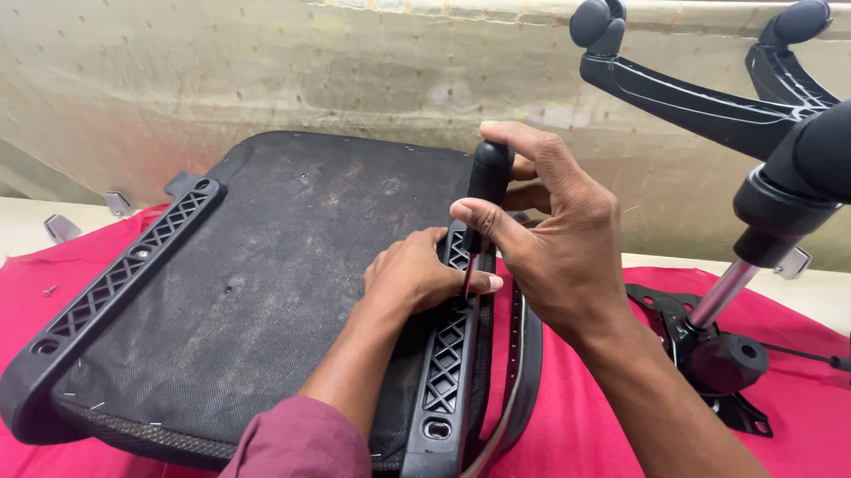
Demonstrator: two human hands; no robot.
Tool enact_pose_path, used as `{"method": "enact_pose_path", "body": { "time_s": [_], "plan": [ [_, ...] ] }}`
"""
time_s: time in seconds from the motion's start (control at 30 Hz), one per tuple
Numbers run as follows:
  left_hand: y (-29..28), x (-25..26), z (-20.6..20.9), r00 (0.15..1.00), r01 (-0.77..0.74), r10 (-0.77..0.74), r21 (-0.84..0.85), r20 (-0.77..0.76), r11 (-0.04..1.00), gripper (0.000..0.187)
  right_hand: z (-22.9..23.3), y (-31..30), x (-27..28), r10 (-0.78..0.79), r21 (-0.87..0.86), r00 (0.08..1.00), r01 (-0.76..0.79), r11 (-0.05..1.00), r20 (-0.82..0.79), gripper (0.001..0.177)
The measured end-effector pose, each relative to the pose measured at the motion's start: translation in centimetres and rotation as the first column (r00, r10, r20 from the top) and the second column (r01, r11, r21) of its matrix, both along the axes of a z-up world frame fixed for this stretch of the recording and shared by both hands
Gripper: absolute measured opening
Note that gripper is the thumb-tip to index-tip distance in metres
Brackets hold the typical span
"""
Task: The person uses a screwdriver to attach plastic side rails to a black chair seat by inserting and tightening screws. The person repeatedly picks up screws, aligns the rails, and secures them to the seat.
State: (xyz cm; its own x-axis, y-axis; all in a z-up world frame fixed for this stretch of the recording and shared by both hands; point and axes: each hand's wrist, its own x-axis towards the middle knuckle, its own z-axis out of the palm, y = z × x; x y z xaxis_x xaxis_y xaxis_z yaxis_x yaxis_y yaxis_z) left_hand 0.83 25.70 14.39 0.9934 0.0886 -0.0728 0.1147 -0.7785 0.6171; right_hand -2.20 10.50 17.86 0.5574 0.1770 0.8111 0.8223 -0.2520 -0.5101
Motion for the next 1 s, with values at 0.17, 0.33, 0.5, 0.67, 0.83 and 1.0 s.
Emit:
{"method": "enact_pose_path", "body": {
  "time_s": [0.17, 0.33, 0.5, 0.67, 0.83, 1.0],
  "plan": [
    [-0.5, -0.4, 0.2, 1.0, -0.016, 0.016, -0.01, -0.024, 1.0, 0.078, -0.5, -0.8, -0.1, 0.032, 0.062, 0.999, -0.031, 0.998, -0.011, 0.056],
    [-0.6, -0.4, 0.2, 0.999, -0.035, 0.035, -0.006, -0.04, 0.999, 0.074, -0.7, -0.8, 0.2, 0.046, 0.067, 0.999, -0.047, 0.997, 0.022, 0.056],
    [-0.8, -0.1, 0.0, 0.998, -0.06, 0.06, 0.012, -0.022, 0.998, 0.072, -0.6, -1.0, 0.7, 0.081, 0.073, 0.996, -0.079, 0.994, -0.021, 0.059],
    [-0.8, 0.3, -0.2, 0.995, -0.081, 0.081, 0.016, -0.064, 0.997, 0.062, -0.1, -1.3, 0.9, 0.251, 0.05, 0.964, -0.248, 0.968, -0.091, 0.056],
    [-1.0, 0.6, -0.9, 0.995, -0.092, 0.092, -0.004, -0.039, 0.996, 0.058, -0.2, -1.7, 1.2, 0.324, 0.007, 0.942, -0.324, 0.946, -0.087, 0.055],
    [-1.1, 0.5, -0.7, 0.991, -0.12, 0.117, -0.043, -0.059, 0.992, 0.056, 0.1, -1.8, 2.0, 0.255, 0.004, 0.967, -0.255, 0.967, 0.001, 0.057]
  ]
}}
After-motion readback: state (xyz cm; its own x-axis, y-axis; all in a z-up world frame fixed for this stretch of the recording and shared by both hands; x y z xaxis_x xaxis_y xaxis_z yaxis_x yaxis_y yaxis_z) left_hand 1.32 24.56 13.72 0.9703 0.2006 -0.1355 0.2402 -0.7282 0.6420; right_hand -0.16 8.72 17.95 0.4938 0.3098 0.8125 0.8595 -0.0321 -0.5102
